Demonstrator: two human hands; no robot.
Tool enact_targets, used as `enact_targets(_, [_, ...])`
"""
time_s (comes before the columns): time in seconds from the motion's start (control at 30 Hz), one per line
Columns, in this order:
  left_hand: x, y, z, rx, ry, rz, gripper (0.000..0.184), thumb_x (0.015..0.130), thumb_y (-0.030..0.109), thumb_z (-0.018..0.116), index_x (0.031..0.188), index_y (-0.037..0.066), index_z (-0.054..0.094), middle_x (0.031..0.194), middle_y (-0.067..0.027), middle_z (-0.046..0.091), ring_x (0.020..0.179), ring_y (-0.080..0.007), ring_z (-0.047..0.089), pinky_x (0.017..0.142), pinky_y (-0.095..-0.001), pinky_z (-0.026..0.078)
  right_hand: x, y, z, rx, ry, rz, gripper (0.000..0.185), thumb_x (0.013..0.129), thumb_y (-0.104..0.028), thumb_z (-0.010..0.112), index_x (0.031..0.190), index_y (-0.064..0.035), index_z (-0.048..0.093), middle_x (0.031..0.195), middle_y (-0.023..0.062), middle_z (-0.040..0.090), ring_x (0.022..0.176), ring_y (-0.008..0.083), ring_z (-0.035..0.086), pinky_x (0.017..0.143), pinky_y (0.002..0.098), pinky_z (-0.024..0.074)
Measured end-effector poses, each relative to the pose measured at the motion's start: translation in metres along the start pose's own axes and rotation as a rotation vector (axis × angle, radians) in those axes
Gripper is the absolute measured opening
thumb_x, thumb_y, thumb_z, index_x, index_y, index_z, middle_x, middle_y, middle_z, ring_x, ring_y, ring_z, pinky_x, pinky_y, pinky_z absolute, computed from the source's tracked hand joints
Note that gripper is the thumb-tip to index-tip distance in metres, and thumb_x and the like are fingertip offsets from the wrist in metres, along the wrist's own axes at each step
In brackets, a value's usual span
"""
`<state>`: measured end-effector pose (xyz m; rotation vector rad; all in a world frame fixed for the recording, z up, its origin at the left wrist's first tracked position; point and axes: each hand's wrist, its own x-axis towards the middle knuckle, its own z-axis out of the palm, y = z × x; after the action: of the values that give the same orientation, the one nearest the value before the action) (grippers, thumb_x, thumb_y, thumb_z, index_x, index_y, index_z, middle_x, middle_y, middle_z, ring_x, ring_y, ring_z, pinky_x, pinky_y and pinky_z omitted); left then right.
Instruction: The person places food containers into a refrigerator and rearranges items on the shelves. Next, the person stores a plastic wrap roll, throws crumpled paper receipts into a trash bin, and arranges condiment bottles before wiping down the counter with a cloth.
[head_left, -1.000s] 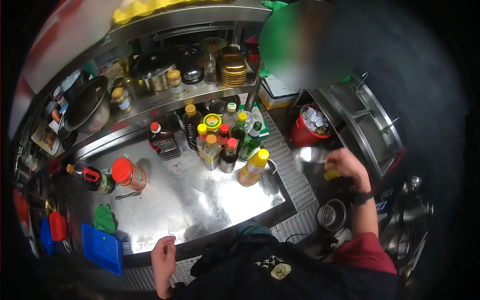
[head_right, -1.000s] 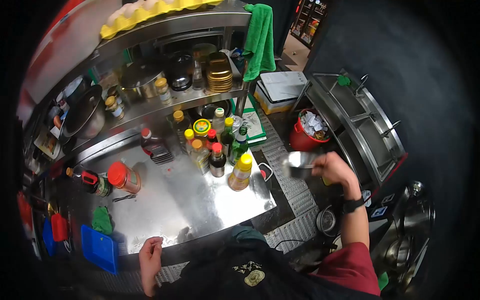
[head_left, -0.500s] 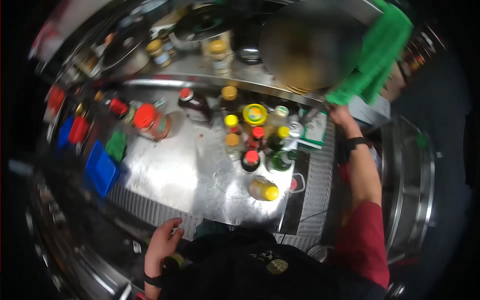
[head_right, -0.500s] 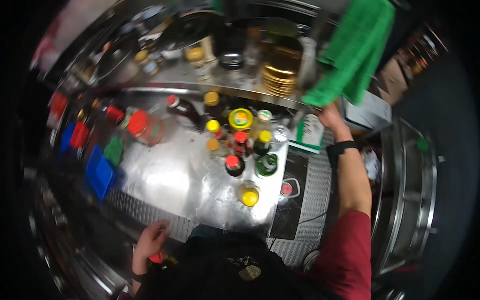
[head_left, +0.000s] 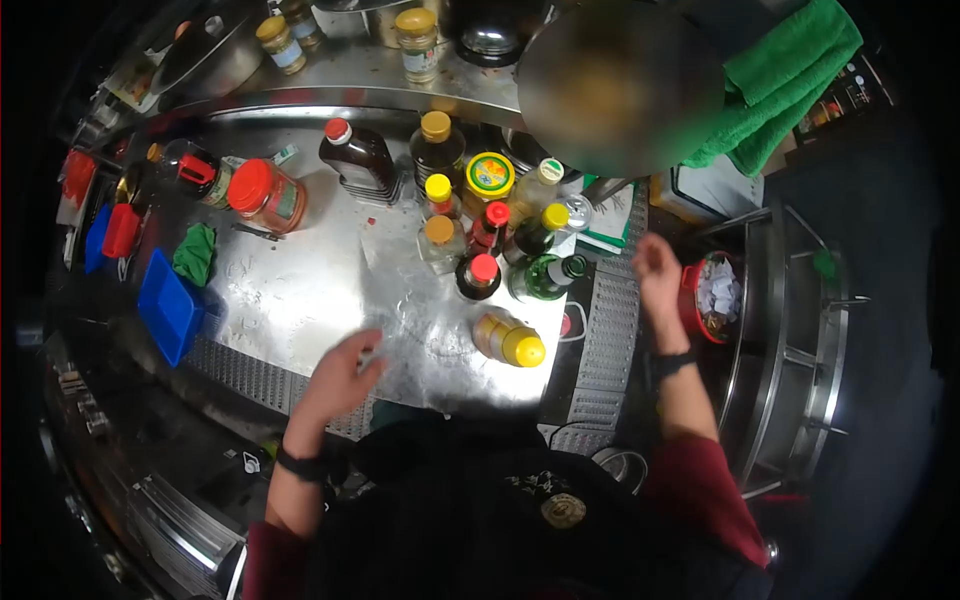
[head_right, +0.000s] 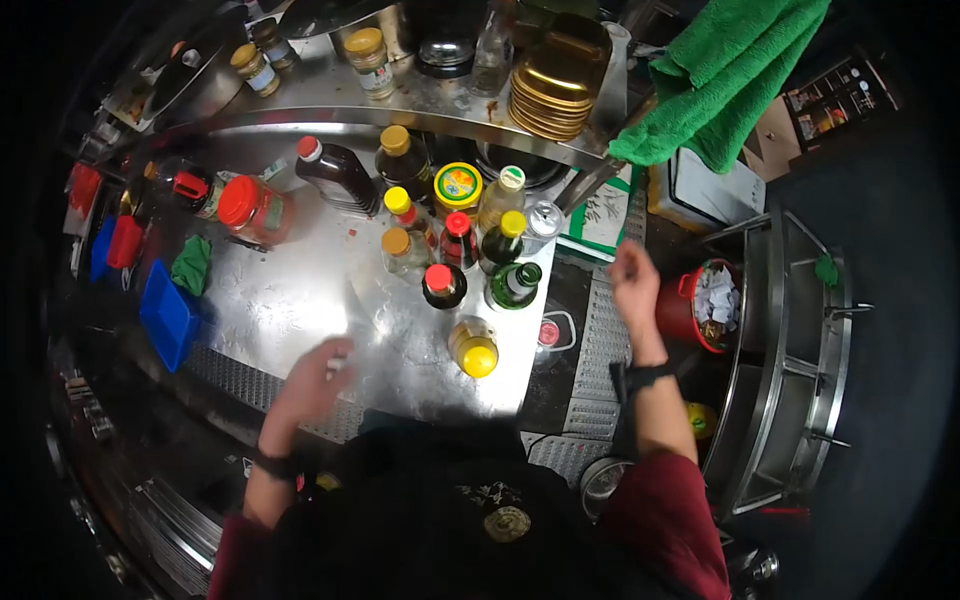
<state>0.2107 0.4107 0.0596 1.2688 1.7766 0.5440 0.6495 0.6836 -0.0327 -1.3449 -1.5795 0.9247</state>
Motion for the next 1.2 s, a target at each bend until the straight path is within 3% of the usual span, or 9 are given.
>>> enact_targets(0.03, [0.018,-0.001,0.004,-0.062,0.035,0.038,0.047,0.082,0.014,0.064,0.125,0.004,0.048,0.116,-0.0157,0.058,0.105,-0.0292,0.059,0.081,-0.0368,0.05,-0.037,0.0,0.001,0.07,-0.11,0.036,0.038,0.077,0.005,0.061,0.113,-0.0062,0.057,0.091,0.001,0.058,0.07,0.0063,0.056,0.064,0.0212,0.0466])
enact_targets(0.13, [0.085,-0.012,0.02,-0.21,0.151,0.168,0.069,0.077,0.007,0.068,0.136,0.005,0.032,0.13,-0.0118,0.048,0.114,-0.0264,0.053,0.082,-0.0358,0.05,-0.134,-0.055,0.046,0.001,-0.302,0.151,0.06,0.066,0.0,0.076,0.12,-0.0079,0.052,0.1,0.0023,0.06,0.085,0.0102,0.058,0.067,0.0242,0.0491])
enact_targets(0.2, [0.12,-0.004,0.027,-0.184,0.131,0.217,0.071,0.075,0.007,0.069,0.136,0.005,0.031,0.131,-0.0125,0.047,0.114,-0.0267,0.052,0.082,-0.0356,0.05,-0.172,-0.074,0.081,0.068,-0.364,0.177,0.076,0.059,-0.007,0.084,0.126,-0.0069,0.047,0.115,0.0063,0.056,0.098,0.0151,0.056,0.069,0.0272,0.0508])
enact_targets(0.3, [0.146,0.011,0.037,-0.206,0.129,0.272,0.071,0.073,0.006,0.07,0.133,0.004,0.032,0.129,-0.0136,0.048,0.113,-0.0268,0.053,0.082,-0.0348,0.051,-0.189,-0.107,0.123,-0.064,-0.3,0.111,0.085,0.057,-0.015,0.087,0.129,-0.0049,0.042,0.122,0.0123,0.05,0.105,0.0226,0.054,0.072,0.0309,0.0515])
enact_targets(0.37, [0.155,0.014,0.042,-0.227,0.103,0.284,0.069,0.072,0.006,0.07,0.13,0.003,0.034,0.126,-0.0141,0.049,0.112,-0.0267,0.053,0.082,-0.0341,0.051,-0.194,-0.096,0.144,-0.336,-0.07,0.003,0.088,0.058,-0.021,0.087,0.13,-0.0041,0.04,0.122,0.0166,0.045,0.106,0.0308,0.051,0.077,0.0358,0.0506])
enact_targets(0.53, [0.166,0.0,0.051,-0.324,0.12,0.301,0.055,0.071,0.007,0.072,0.118,0.001,0.043,0.114,-0.0139,0.055,0.106,-0.0249,0.057,0.077,-0.0343,0.054,-0.194,-0.088,0.172,-0.363,0.04,-0.015,0.077,0.065,-0.024,0.082,0.128,-0.0047,0.042,0.118,0.0187,0.042,0.104,0.036,0.049,0.082,0.0417,0.0473])
enact_targets(0.67, [0.162,-0.005,0.048,-0.287,0.145,0.286,0.052,0.072,0.008,0.072,0.116,0.001,0.045,0.112,-0.0144,0.056,0.105,-0.0246,0.058,0.077,-0.0344,0.054,-0.186,-0.099,0.184,-0.395,0.077,0.125,0.075,0.065,-0.025,0.082,0.124,-0.0026,0.043,0.114,0.0183,0.042,0.104,0.0366,0.049,0.084,0.042,0.0467])
enact_targets(0.9, [0.159,-0.013,0.052,-0.116,0.259,0.317,0.056,0.07,0.023,0.075,0.113,0.001,0.045,0.106,-0.0184,0.054,0.094,-0.0345,0.056,0.077,-0.04,0.048,-0.184,-0.097,0.191,-0.452,0.124,0.114,0.069,0.064,-0.024,0.081,0.117,0.0015,0.044,0.115,0.0193,0.042,0.107,0.0376,0.048,0.088,0.0432,0.0447])
enact_targets(1.2, [0.133,-0.01,0.04,-0.035,0.169,0.309,0.059,0.07,0.024,0.075,0.112,-0.002,0.043,0.107,-0.0213,0.053,0.096,-0.0389,0.054,0.079,-0.0449,0.047,-0.182,-0.116,0.193,-0.402,0.113,0.114,0.068,0.066,-0.024,0.081,0.119,0.0015,0.045,0.113,0.0191,0.042,0.105,0.0376,0.048,0.088,0.0431,0.0445])
